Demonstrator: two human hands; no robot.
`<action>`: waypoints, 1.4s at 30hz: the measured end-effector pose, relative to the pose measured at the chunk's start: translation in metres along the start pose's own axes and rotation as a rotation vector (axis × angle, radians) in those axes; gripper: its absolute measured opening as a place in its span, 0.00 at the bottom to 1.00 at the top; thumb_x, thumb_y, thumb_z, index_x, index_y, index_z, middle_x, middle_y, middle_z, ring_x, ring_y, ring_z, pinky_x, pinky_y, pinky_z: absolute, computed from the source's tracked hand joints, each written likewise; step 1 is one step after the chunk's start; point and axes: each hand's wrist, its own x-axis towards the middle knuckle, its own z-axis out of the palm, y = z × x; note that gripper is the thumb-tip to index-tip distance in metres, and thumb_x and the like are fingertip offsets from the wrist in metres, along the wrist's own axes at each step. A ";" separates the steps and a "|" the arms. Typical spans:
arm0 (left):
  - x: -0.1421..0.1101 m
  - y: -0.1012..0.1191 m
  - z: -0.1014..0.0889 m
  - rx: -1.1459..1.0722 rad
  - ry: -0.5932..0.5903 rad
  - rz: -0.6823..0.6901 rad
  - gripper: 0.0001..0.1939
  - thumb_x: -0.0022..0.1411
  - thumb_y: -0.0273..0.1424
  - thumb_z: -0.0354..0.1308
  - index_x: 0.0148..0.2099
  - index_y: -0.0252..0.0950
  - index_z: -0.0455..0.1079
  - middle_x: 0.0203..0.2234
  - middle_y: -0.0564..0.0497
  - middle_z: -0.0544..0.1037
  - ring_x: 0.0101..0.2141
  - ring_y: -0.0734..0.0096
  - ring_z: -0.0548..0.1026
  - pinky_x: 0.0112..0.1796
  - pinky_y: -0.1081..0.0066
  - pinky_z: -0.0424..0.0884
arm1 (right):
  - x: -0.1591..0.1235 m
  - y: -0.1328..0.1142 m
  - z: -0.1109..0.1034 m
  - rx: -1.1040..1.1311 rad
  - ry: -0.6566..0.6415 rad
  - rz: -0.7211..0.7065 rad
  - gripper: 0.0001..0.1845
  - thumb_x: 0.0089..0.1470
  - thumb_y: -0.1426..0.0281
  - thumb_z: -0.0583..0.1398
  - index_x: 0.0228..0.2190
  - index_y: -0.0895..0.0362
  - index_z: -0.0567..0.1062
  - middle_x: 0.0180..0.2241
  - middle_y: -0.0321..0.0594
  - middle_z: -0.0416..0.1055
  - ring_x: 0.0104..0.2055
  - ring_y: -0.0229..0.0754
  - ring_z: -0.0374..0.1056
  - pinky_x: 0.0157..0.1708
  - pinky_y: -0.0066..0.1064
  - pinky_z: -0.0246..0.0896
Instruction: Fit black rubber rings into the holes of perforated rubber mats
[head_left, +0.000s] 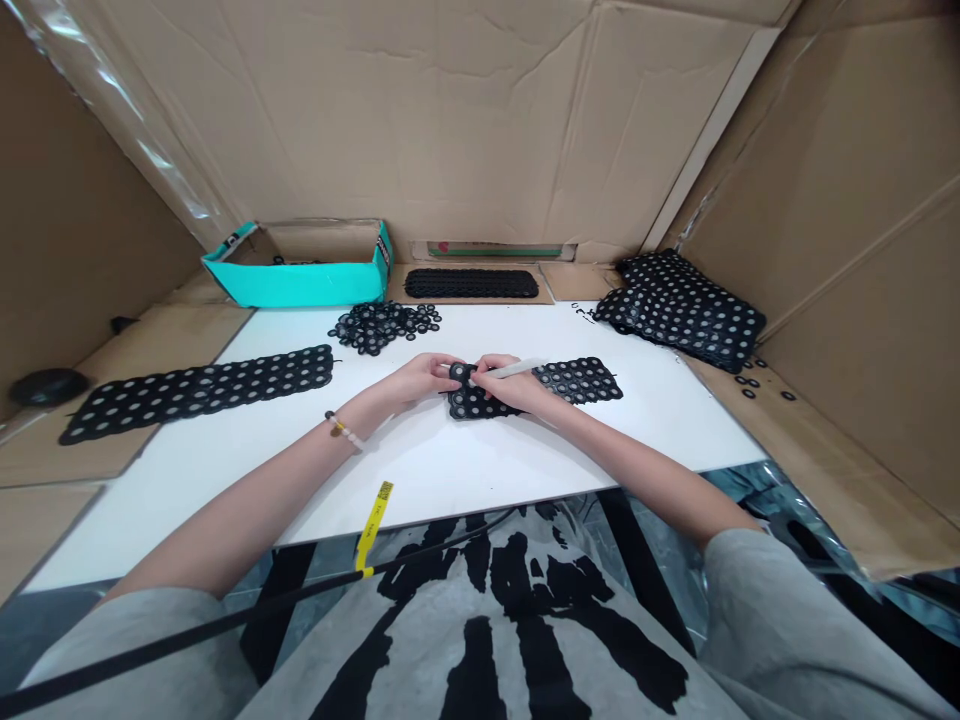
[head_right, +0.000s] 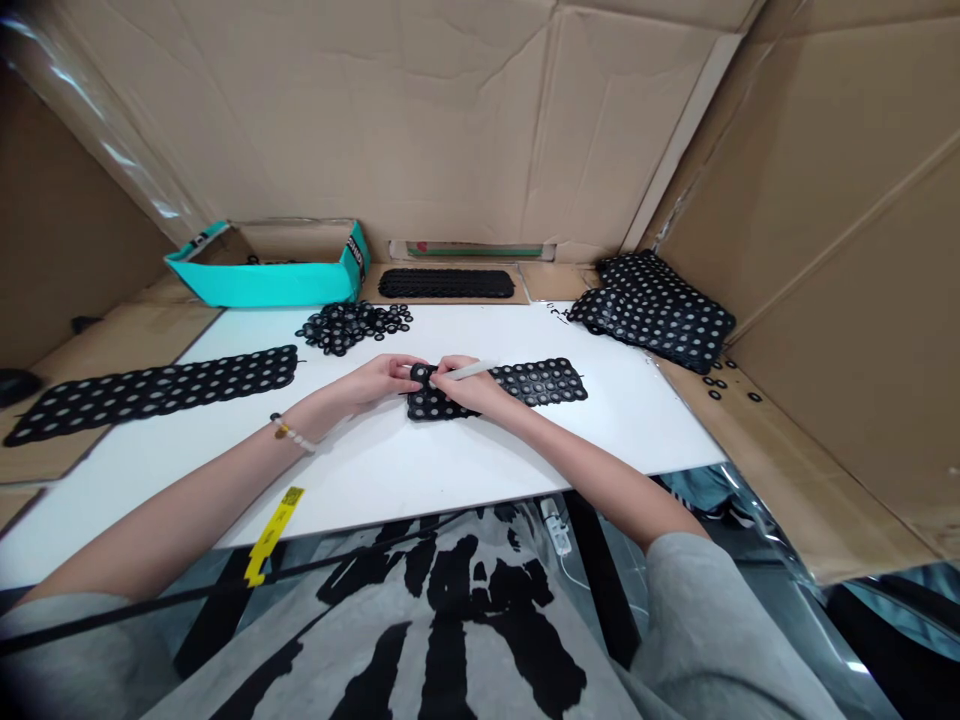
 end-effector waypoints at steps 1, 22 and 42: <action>0.001 -0.001 0.001 -0.048 0.011 -0.008 0.25 0.43 0.33 0.69 0.46 0.32 0.74 0.32 0.49 0.81 0.33 0.66 0.75 0.37 0.69 0.67 | -0.001 -0.002 0.001 -0.013 0.026 -0.013 0.08 0.50 0.66 0.56 0.23 0.56 0.68 0.18 0.31 0.66 0.25 0.36 0.62 0.28 0.27 0.53; 0.003 -0.001 -0.004 0.060 0.134 0.045 0.28 0.45 0.41 0.69 0.47 0.33 0.72 0.34 0.48 0.79 0.36 0.65 0.74 0.38 0.69 0.67 | 0.009 0.010 0.007 -0.095 0.154 -0.125 0.10 0.52 0.66 0.56 0.22 0.55 0.65 0.23 0.33 0.67 0.29 0.38 0.62 0.31 0.28 0.52; 0.001 -0.003 -0.004 0.506 0.018 0.091 0.17 0.50 0.43 0.62 0.32 0.33 0.76 0.25 0.52 0.75 0.26 0.69 0.67 0.27 0.72 0.59 | 0.008 0.011 0.001 0.009 0.041 -0.069 0.11 0.48 0.66 0.59 0.18 0.56 0.68 0.34 0.38 0.70 0.38 0.39 0.66 0.45 0.31 0.57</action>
